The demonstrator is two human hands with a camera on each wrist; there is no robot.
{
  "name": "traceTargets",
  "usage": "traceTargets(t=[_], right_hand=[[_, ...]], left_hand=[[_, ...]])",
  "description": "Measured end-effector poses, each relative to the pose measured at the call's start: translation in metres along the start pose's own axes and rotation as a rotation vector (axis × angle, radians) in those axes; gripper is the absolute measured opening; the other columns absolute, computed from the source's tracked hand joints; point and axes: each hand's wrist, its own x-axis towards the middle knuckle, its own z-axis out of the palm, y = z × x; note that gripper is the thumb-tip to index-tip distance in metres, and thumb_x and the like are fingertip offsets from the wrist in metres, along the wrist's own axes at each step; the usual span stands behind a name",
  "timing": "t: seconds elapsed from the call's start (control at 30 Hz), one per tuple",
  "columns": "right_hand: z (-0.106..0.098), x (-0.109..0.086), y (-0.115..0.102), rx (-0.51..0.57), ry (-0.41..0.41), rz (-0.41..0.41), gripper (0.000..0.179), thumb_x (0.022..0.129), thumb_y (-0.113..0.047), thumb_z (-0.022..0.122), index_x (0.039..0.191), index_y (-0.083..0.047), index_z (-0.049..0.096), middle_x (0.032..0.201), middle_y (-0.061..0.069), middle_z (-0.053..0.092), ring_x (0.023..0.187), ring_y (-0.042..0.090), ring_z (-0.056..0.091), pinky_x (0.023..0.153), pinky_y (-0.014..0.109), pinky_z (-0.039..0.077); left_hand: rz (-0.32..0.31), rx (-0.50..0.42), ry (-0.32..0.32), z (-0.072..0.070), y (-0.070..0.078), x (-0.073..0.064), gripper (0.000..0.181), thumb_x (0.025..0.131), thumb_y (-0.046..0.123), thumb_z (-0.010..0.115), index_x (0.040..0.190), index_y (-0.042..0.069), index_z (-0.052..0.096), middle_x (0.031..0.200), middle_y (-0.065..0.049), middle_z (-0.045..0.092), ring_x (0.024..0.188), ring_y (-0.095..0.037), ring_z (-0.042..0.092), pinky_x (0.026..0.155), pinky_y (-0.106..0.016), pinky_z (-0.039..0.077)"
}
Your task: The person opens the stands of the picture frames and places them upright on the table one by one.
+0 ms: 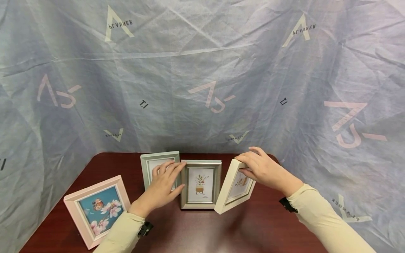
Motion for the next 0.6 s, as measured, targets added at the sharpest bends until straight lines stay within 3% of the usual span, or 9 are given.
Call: traceTargets(t=[0.2,0.43,0.6], right_hand=[[-0.005,0.002,-0.002,0.046,-0.024,-0.074,0.03,0.106,-0.021,0.035,0.111,0.001,0.056,0.102,0.005,0.062,0.092,0.017,0.063,0.097,0.047,0.041],[-0.014,0.01,-0.008,0.026,-0.055,-0.156,0.025,0.09,-0.005,0.034,0.103,0.0,0.055,0.102,0.005,0.062,0.093,0.018,0.063,0.108,0.041,0.034],[-0.019,0.013,-0.01,-0.012,-0.038,-0.251,0.024,0.101,-0.012,0.038,0.101,0.002,0.057,0.098,0.01,0.065,0.095,0.021,0.065,0.111,0.043,0.032]], left_hand=[[0.012,-0.006,-0.025,0.0,0.0,-0.001,0.072,0.087,0.022,0.076,0.148,0.011,0.04,0.135,-0.01,0.052,0.129,-0.035,0.038,0.097,-0.057,0.026],[0.023,-0.001,-0.041,0.0,0.0,-0.001,0.072,0.088,0.024,0.075,0.149,0.011,0.04,0.137,-0.008,0.051,0.13,-0.033,0.037,0.098,-0.057,0.026],[0.032,-0.002,-0.055,0.001,0.002,-0.001,0.072,0.088,0.025,0.074,0.15,0.011,0.04,0.138,-0.008,0.05,0.131,-0.033,0.037,0.098,-0.057,0.026]])
